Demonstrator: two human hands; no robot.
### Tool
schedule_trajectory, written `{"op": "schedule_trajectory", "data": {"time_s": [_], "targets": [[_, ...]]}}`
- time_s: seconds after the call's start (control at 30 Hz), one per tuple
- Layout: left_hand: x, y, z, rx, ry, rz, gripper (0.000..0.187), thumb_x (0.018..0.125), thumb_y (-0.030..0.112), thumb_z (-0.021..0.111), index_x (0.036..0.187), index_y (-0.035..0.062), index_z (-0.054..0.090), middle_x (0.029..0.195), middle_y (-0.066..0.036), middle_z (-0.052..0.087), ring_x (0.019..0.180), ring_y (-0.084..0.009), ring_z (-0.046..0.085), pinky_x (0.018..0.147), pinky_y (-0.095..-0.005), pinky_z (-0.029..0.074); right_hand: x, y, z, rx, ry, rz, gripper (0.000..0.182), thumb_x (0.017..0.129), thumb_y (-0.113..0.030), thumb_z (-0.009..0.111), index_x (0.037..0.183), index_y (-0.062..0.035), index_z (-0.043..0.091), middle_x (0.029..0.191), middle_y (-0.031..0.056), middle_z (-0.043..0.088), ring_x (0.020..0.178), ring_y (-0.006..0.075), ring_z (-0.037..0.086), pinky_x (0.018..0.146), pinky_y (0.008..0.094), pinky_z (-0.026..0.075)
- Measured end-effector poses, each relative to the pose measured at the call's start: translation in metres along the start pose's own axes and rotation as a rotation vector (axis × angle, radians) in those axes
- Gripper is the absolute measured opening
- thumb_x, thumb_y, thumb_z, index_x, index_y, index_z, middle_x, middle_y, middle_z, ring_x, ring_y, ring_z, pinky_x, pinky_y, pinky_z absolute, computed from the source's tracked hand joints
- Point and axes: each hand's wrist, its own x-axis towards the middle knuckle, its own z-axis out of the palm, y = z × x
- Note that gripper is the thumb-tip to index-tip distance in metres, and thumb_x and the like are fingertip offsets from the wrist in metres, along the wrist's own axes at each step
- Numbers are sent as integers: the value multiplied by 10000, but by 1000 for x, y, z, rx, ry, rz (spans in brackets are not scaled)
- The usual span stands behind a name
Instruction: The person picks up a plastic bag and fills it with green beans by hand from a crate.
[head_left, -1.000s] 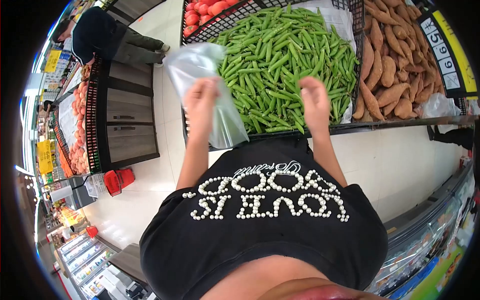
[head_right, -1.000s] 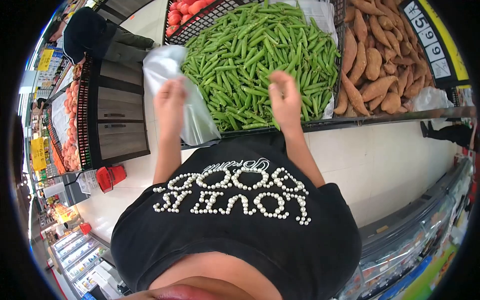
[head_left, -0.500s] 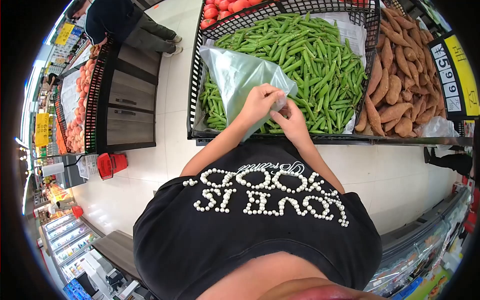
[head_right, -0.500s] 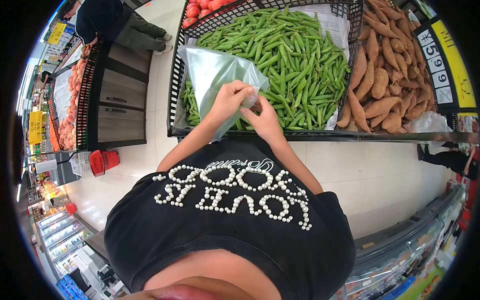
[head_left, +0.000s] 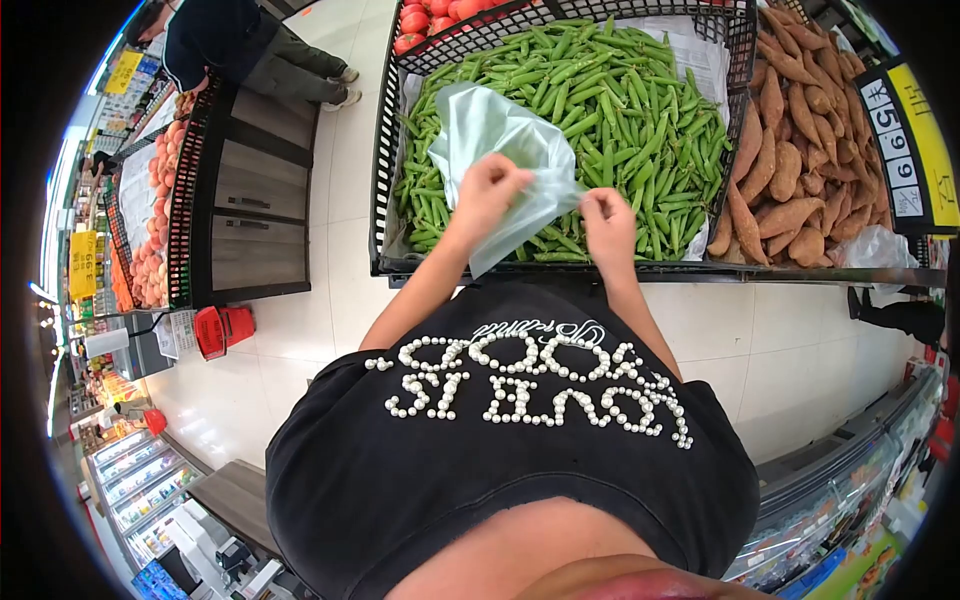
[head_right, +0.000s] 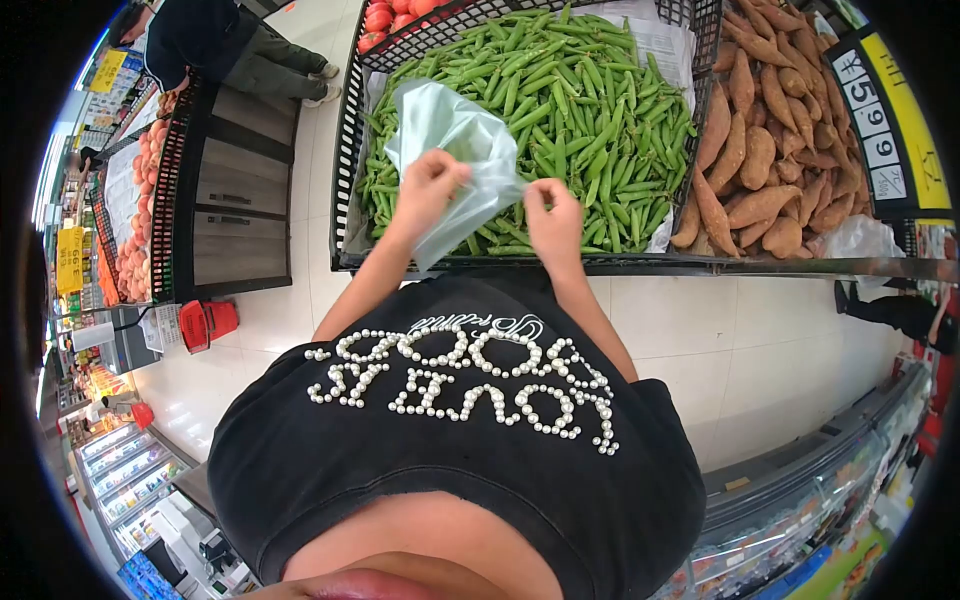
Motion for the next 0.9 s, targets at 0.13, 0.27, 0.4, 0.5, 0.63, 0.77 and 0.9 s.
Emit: {"op": "schedule_trajectory", "data": {"time_s": [0.13,0.27,0.4,0.5,0.63,0.77,0.9], "targets": [[16,25,-47,-263,379,63,159,926,165,632,833,48,579,730,-19,614,642,-64,532,585,-215,439,20,3,-37,-225,270,-150,134,880,-103,613,905,28,623,785,78,646,718,155,601,691,274,477],[5,66,-51,-127,330,237,127,902,106,648,836,38,564,750,-32,619,634,-53,529,581,-211,431,8,-35,-35,-103,271,-257,112,889,-68,567,888,29,623,805,97,646,761,182,633,730,289,494],[-18,83,-3,143,126,385,111,824,43,708,861,21,606,771,-25,628,665,-90,565,608,-254,457,-20,-102,-7,-101,-280,-761,136,908,-29,492,933,28,613,873,95,650,857,214,647,783,312,510],[-44,98,40,325,-194,518,100,840,45,672,891,27,587,795,-67,644,710,-168,631,664,-280,503,-3,-84,20,213,-389,-118,156,936,-109,517,1000,-28,633,877,59,660,797,240,642,703,348,514],[-66,86,92,369,-593,515,136,876,106,633,884,27,523,766,-154,597,741,-350,617,645,-388,486,44,-72,47,785,-682,169,188,942,-137,512,1068,-28,601,944,79,644,870,250,626,767,360,503],[-50,85,78,265,-680,334,138,912,111,591,899,28,482,719,-149,567,647,-310,571,599,-382,434,80,-78,59,806,-749,157,239,949,-165,508,1136,-29,570,1012,99,628,944,260,609,830,373,491],[-50,90,59,26,-553,283,139,915,111,589,895,23,484,691,-141,549,622,-285,550,581,-369,425,97,-81,69,913,-748,218,298,956,-193,503,1203,-30,538,1080,119,612,1017,269,592,894,385,479]]}}
